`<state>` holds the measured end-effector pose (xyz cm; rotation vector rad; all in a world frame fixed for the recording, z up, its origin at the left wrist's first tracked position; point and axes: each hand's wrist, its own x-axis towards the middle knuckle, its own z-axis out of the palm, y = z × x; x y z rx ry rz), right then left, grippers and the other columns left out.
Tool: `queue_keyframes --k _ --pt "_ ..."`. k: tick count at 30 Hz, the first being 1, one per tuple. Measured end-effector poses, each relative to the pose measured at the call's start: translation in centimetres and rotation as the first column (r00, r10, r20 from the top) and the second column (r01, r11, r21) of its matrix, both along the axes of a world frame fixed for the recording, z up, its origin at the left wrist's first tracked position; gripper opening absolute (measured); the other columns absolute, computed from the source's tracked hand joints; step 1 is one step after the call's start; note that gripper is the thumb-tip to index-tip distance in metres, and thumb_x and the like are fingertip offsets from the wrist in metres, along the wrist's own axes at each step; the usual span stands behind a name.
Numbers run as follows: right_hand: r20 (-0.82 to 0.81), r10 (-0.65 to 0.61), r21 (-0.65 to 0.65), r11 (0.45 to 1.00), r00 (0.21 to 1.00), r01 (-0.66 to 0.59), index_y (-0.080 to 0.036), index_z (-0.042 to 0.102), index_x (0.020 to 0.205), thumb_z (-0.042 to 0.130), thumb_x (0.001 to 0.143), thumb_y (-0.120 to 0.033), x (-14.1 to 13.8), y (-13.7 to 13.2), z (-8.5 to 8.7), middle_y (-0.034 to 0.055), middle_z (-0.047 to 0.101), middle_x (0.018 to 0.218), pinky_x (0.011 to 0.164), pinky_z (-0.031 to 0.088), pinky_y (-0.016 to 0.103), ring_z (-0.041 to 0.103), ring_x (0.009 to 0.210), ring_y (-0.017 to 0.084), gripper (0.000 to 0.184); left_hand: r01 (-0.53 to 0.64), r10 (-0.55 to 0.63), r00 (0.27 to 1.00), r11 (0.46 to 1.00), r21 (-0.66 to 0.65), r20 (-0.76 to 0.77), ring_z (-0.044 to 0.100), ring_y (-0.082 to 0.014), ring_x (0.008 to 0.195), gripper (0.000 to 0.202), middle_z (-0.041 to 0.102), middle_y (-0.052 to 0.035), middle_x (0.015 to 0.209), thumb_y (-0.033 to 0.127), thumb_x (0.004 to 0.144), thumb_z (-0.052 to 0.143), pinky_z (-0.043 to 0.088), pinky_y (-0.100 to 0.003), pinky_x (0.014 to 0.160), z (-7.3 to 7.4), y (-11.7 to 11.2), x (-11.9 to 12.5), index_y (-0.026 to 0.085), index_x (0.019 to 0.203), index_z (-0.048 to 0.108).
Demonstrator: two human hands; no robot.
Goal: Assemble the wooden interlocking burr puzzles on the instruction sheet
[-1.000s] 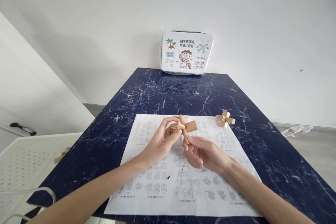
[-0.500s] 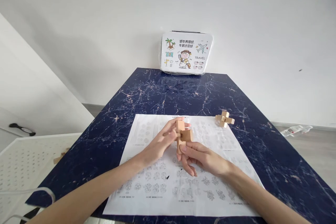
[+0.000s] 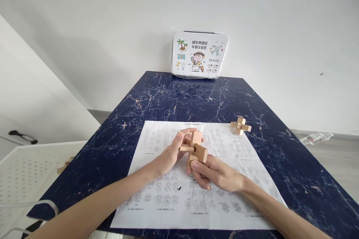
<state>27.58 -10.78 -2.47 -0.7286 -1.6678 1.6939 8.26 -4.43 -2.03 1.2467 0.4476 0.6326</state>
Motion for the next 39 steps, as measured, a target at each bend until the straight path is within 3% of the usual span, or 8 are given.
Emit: queue_keyframes --k 6,8,13,17,23,30,35,39 --pt "0.033 -0.025 0.05 0.998 0.999 0.023 -0.021 0.057 0.086 0.039 0.114 -0.053 -0.4 -0.4 0.0 -0.0048 0.051 0.056 0.057 0.041 0.029 0.042 0.051 0.012 0.046 0.123 -0.122 0.991 0.992 -0.026 0.048 0.069 -0.0202 0.077 0.086 0.068 -0.0163 0.129 0.091 0.09 0.041 0.051 -0.026 0.054 0.7 0.1 0.0 0.025 0.144 0.05" --pt "0.054 -0.018 0.072 0.997 0.998 0.014 -0.022 0.056 0.081 0.038 0.114 -0.053 -0.5 -0.6 0.1 -0.0032 0.053 0.058 0.06 0.044 0.03 0.045 0.053 0.012 0.049 0.133 -0.133 0.991 0.991 -0.004 0.03 0.071 -0.0225 0.082 0.086 0.069 -0.0172 0.128 0.092 0.089 0.041 0.05 -0.026 0.053 0.9 0.0 0.1 0.023 0.138 0.054" --pt "0.045 -0.032 0.09 0.996 0.998 0.028 -0.021 0.057 0.086 0.037 0.114 -0.053 -0.8 -0.8 -0.1 -0.0034 0.053 0.059 0.062 0.046 0.03 0.046 0.054 0.012 0.047 0.134 -0.134 0.99 0.991 0.004 0.049 0.071 -0.036 0.113 0.084 0.071 -0.0176 0.128 0.092 0.088 0.044 0.06 -0.04 0.079 1.2 -0.3 0.2 0.022 0.133 0.057" --pt "0.035 -0.054 0.048 0.997 0.998 0.053 -0.019 0.06 0.093 0.039 0.114 -0.054 -0.9 -0.8 -0.2 -0.0033 0.055 0.062 0.056 0.042 0.028 0.044 0.053 0.011 0.046 0.101 -0.101 0.992 0.995 -0.005 0.079 0.069 -0.0397 0.122 0.083 0.069 -0.0181 0.137 0.091 0.086 0.048 0.058 -0.048 0.095 1.4 -0.1 0.3 0.023 0.132 0.06" --pt "-0.02 -0.183 -0.01 0.983 0.983 0.182 -0.019 0.062 0.096 0.043 0.111 -0.058 -0.8 -0.3 0.2 -0.0053 0.052 0.057 0.054 0.038 0.028 0.041 0.05 0.011 0.046 -0.074 0.075 0.997 0.997 -0.035 0.006 0.075 -0.0304 0.101 0.077 0.076 -0.0146 0.123 0.087 0.093 0.045 0.057 -0.038 0.073 0.9 0.6 0.6 0.024 0.132 0.065" --pt "-0.19 -0.575 -0.173 0.817 0.796 0.55 -0.021 0.064 0.098 0.056 0.107 -0.058 0.4 1.3 -0.1 -0.0075 0.043 0.055 0.048 0.03 0.028 0.031 0.047 0.011 0.039 -0.296 0.302 0.95 0.952 -0.079 0.081 0.064 -0.0314 0.133 0.058 0.074 -0.0118 0.133 0.072 0.103 0.05 0.045 -0.049 0.118 0.3 1.6 0.9 0.021 0.119 0.073" --pt "-0.256 -0.729 -0.31 0.684 0.635 0.66 -0.023 0.061 0.089 0.069 0.101 -0.055 2.3 2.9 -0.1 -0.0081 0.036 0.057 0.044 0.03 0.027 0.024 0.048 0.01 0.035 -0.359 0.366 0.93 0.926 -0.114 0.046 0.07 -0.0318 0.12 0.051 0.075 -0.0123 0.123 0.067 0.099 0.061 0.052 -0.047 0.106 0.3 2.0 0.8 0.018 0.107 0.074" --pt "-0.237 -0.764 -0.348 0.643 0.6 0.682 -0.024 0.059 0.088 0.072 0.098 -0.054 3.5 3.7 -0.6 -0.0078 0.034 0.06 0.044 0.03 0.027 0.025 0.049 0.01 0.034 -0.38 0.383 0.924 0.92 -0.092 0.008 0.07 -0.0277 0.105 0.047 0.073 -0.0119 0.114 0.064 0.098 0.065 0.055 -0.039 0.09 -0.1 2.2 0.8 0.017 0.102 0.073"
